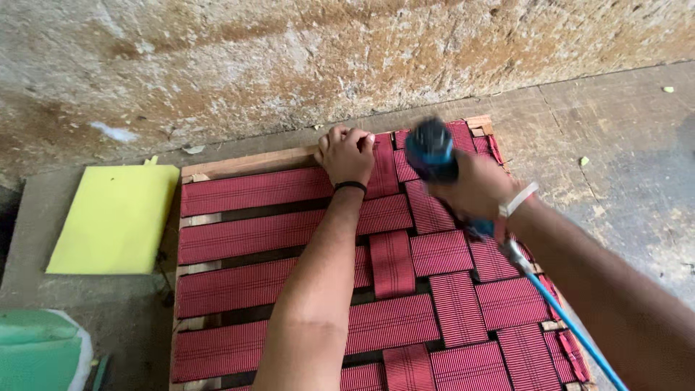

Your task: The person weaves red webbing straps over and under each other on a wooden frame, pulling each strap tight and pressing the weave flat. They cut a strap with scissors and use a pneumatic nail gun to staple strap ends to the frame, continuing the woven pattern across the seat.

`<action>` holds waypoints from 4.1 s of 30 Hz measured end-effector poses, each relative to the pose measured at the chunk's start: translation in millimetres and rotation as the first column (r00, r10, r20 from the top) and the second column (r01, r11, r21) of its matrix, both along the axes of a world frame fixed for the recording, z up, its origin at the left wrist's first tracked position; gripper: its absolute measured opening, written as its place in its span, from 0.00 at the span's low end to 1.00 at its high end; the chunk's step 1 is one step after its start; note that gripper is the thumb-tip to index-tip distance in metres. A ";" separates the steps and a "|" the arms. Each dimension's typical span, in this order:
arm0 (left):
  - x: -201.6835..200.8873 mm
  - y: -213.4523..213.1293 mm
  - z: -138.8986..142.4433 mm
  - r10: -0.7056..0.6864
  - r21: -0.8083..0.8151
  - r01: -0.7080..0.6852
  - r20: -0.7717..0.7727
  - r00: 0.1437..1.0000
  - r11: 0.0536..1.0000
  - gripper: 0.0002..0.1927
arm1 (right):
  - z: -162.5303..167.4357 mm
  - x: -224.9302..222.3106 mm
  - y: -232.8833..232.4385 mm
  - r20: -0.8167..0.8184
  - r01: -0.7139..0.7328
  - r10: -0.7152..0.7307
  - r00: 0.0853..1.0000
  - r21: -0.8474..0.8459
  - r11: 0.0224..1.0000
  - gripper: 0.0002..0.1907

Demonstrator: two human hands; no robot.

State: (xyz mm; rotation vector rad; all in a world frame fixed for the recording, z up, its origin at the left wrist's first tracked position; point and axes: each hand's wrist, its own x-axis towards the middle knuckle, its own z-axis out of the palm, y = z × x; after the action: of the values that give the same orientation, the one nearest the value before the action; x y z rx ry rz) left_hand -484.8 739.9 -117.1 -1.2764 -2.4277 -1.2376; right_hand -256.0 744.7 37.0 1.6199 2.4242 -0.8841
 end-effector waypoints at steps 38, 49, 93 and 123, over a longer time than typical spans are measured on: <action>-22.8 -6.1 -15.2 -0.238 0.504 0.100 0.217 0.947 0.858 0.21 | -3.1 -118.1 35.7 -0.378 0.156 -0.295 0.878 -0.356 0.921 0.10; -24.7 1.4 -24.6 -0.280 0.520 0.127 0.228 0.933 0.845 0.23 | -13.8 -2.2 2.6 -0.108 0.061 -0.040 0.993 0.203 0.977 0.25; 186.7 -677.2 66.9 -0.317 0.196 0.354 0.889 0.329 0.915 0.18 | -77.8 277.5 -587.6 -0.136 0.218 -0.235 0.962 -0.124 0.968 0.22; 310.2 -732.1 83.8 -0.170 0.013 0.292 0.839 0.516 0.956 0.26 | -53.7 275.0 -661.8 -0.675 0.075 -0.395 0.623 -0.451 0.889 0.19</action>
State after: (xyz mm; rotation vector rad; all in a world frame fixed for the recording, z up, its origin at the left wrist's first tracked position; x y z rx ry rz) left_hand -174.6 7.8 -33.2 -1.2384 -3.0485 -2.2334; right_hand 19.0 83.0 -16.7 1.6377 2.1791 -2.3375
